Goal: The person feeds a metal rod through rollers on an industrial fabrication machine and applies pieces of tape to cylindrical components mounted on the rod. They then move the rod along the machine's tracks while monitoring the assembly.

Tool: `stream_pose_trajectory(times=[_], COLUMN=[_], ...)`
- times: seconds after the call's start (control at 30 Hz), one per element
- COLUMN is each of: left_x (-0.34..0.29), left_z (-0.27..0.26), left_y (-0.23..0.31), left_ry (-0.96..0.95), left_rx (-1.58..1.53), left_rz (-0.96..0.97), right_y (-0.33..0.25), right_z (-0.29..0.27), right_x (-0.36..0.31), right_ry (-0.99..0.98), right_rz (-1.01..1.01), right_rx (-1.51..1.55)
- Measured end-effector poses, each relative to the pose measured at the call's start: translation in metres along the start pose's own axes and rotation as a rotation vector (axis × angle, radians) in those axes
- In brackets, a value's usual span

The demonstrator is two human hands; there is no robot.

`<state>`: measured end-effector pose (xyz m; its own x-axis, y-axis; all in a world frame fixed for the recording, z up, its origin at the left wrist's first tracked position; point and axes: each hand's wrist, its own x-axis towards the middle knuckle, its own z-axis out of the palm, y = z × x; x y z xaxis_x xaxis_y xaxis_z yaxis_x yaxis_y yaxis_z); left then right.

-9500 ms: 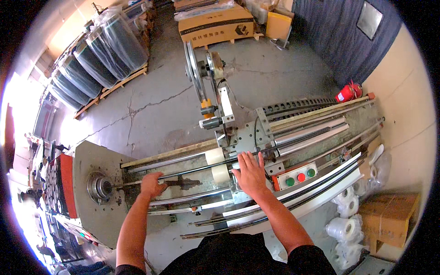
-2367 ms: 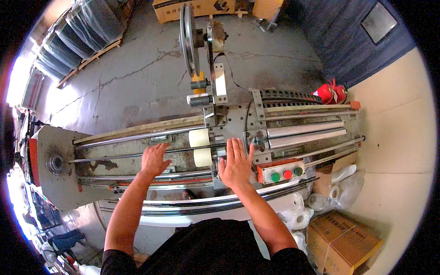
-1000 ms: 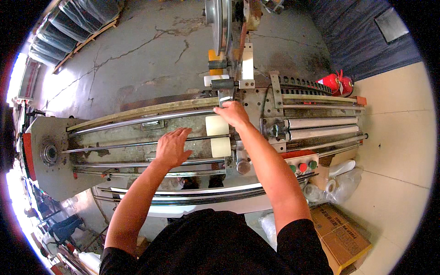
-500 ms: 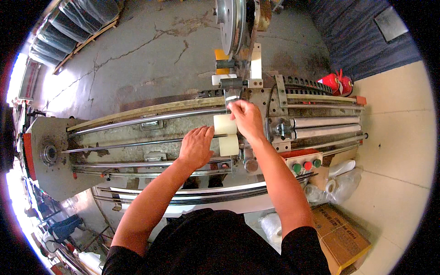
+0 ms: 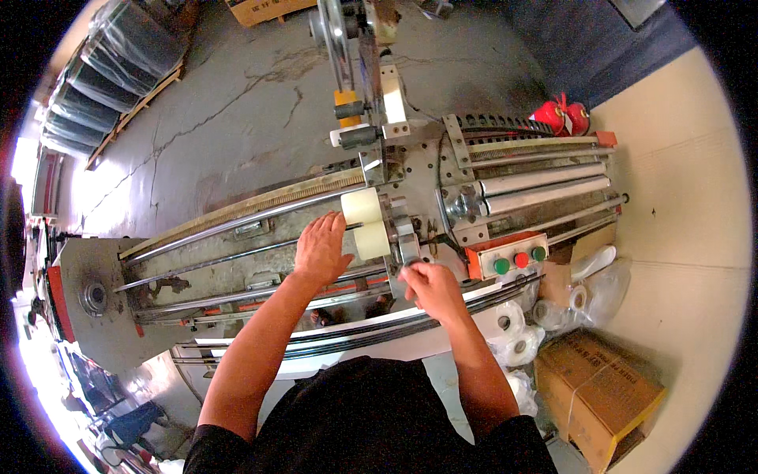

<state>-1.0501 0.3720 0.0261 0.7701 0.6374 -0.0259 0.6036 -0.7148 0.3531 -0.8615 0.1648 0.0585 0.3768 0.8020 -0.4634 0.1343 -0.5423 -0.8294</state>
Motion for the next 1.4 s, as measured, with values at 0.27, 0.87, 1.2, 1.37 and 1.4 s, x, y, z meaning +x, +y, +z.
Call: stream_pose_trajectory(times=[0.27,0.87,1.2,1.37,1.4], left_x=[0.001,0.037,0.059,0.062,0.062], left_z=[0.002,-0.023,-0.025,-0.028,-0.029], left_y=[-0.001,-0.03,-0.022,-0.016,-0.013], left_ry=[0.018,-0.245,-0.428,-0.4,-0.398], left_rx=[0.041,-0.449,-0.676,-0.802,-0.817], left_rz=[0.004,-0.078,-0.25,-0.271,-0.292], right_y=[0.102,0.142,0.135,0.13,0.126], right_z=[-0.017,-0.027,0.007,0.018,0.02], right_x=[-0.017,0.068,0.024,0.009,0.007], right_ry=[0.268,0.433,0.352,0.299,0.299], right_rz=[-0.283,-0.804,-0.256,-0.287,-0.265], right_rx=[-0.554,-0.848,0.072,0.515,0.579])
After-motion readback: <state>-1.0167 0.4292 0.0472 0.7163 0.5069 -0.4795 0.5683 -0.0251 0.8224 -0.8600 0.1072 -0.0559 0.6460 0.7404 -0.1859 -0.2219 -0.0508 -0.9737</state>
